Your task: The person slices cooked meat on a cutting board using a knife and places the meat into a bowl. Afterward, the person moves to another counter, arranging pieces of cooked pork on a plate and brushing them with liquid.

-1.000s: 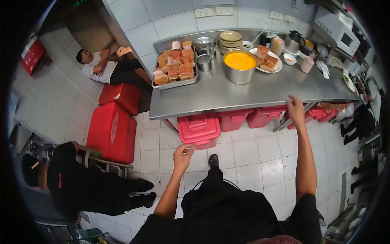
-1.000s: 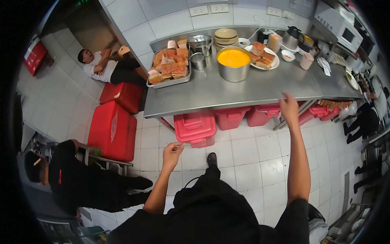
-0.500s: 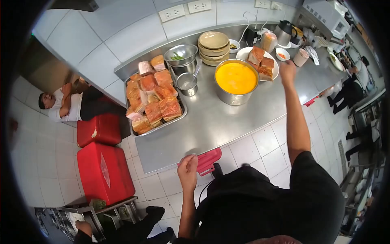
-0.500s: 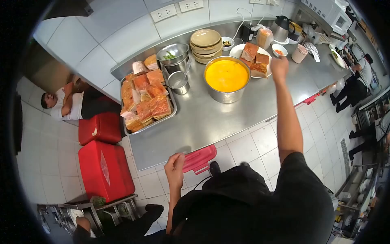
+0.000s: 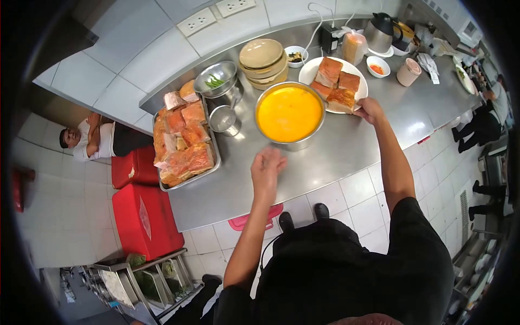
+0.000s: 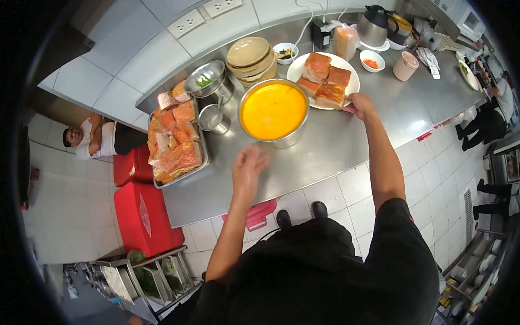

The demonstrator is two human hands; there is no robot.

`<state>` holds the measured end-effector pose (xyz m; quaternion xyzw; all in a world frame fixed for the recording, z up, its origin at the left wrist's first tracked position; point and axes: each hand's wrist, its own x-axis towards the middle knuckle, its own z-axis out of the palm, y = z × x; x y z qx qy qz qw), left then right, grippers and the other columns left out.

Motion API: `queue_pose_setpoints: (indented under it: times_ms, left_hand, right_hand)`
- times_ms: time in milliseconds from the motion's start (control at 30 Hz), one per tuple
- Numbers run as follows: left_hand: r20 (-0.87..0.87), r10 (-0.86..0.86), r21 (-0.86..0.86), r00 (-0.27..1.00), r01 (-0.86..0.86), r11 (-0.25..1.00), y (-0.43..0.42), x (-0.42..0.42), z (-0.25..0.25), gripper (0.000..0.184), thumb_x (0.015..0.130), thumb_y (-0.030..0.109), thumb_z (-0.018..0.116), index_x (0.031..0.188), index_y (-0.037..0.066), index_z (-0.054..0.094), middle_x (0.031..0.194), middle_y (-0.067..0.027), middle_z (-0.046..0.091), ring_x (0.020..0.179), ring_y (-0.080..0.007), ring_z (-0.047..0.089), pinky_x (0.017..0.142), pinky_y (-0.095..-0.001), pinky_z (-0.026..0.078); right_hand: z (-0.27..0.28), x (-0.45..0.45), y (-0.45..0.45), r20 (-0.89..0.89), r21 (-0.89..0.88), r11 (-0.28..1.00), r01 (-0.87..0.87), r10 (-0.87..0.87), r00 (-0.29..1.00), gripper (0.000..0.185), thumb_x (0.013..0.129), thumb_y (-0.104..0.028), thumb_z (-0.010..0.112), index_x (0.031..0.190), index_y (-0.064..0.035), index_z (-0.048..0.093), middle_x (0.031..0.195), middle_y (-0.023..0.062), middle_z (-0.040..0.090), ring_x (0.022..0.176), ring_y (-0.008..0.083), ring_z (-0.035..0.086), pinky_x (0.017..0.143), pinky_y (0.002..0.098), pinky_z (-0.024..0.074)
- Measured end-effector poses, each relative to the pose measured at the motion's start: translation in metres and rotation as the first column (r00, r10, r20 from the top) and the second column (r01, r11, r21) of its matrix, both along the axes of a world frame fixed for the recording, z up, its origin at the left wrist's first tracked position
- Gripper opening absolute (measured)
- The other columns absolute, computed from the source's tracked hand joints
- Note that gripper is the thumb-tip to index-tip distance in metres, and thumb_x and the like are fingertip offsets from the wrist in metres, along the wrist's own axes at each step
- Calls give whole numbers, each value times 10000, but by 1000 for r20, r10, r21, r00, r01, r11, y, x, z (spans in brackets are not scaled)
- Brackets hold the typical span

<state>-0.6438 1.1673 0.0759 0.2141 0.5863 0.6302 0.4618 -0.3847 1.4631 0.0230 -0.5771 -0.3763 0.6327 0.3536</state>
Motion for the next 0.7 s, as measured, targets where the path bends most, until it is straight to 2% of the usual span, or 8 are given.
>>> queue_pose_setpoints:
  times_ms: [67,133,167,267,400,467,533,700]
  left_hand:
    - [213,99,13,972,-104,994,20,8,7,389,936,221,626,1160,-66,487,1092,-128,523,925,-240,621,832,-332,543]
    - [246,170,-15,954,-172,985,32,20,7,371,941,218,612,1140,-60,469,1102,-134,489,938,-261,612,848,-349,546]
    - [287,224,-40,931,-222,974,35,25,6,353,946,215,598,1120,-54,451,1112,-140,456,951,-282,603,864,-365,549]
    - [280,281,-15,918,-288,957,43,32,-11,349,948,219,587,1102,-54,434,1104,-146,421,938,-295,595,877,-380,547]
    - [263,342,-48,902,-341,939,34,38,2,361,946,256,592,1088,-46,455,1102,-144,450,918,-274,602,859,-371,547]
    - [234,193,-79,953,-179,981,22,44,9,342,971,260,550,1126,-33,462,1114,-156,461,980,-308,602,903,-405,523]
    - [216,167,-131,962,-141,981,7,57,-13,351,972,278,551,1139,-19,468,1117,-156,475,967,-307,613,896,-404,521]
    - [262,90,-288,961,-11,957,-41,101,-41,394,965,310,560,1193,1,470,1103,-147,515,977,-300,620,900,-407,517]
  right_hand:
    - [-2,10,3,0,41,998,-53,53,999,283,853,-43,509,1115,62,507,931,157,619,715,229,650,583,306,590]
    - [-7,16,-3,9,49,998,-47,46,999,291,821,-35,529,1094,65,530,956,156,622,770,228,663,613,336,599]
    - [-11,24,-7,-18,67,997,-49,51,999,314,808,-30,517,1098,89,524,939,155,628,724,210,658,540,294,580]
    - [-11,58,-32,-21,111,991,-73,76,997,320,810,-31,501,1102,99,521,922,149,632,693,203,655,496,268,561]
    - [-13,111,-74,13,115,985,-130,129,992,353,805,-2,474,1139,109,506,980,172,633,776,232,671,593,292,592]
    - [1,124,-105,-75,76,990,-121,127,989,403,805,26,460,1200,106,468,1064,202,619,875,273,675,664,335,604]
    - [0,138,-132,-134,22,995,-99,102,986,452,806,44,454,1255,93,427,1126,218,601,954,309,666,721,378,609]
    - [1,147,-194,-84,-58,986,-158,152,985,458,809,50,455,1266,68,432,1111,207,613,903,284,683,724,356,618]
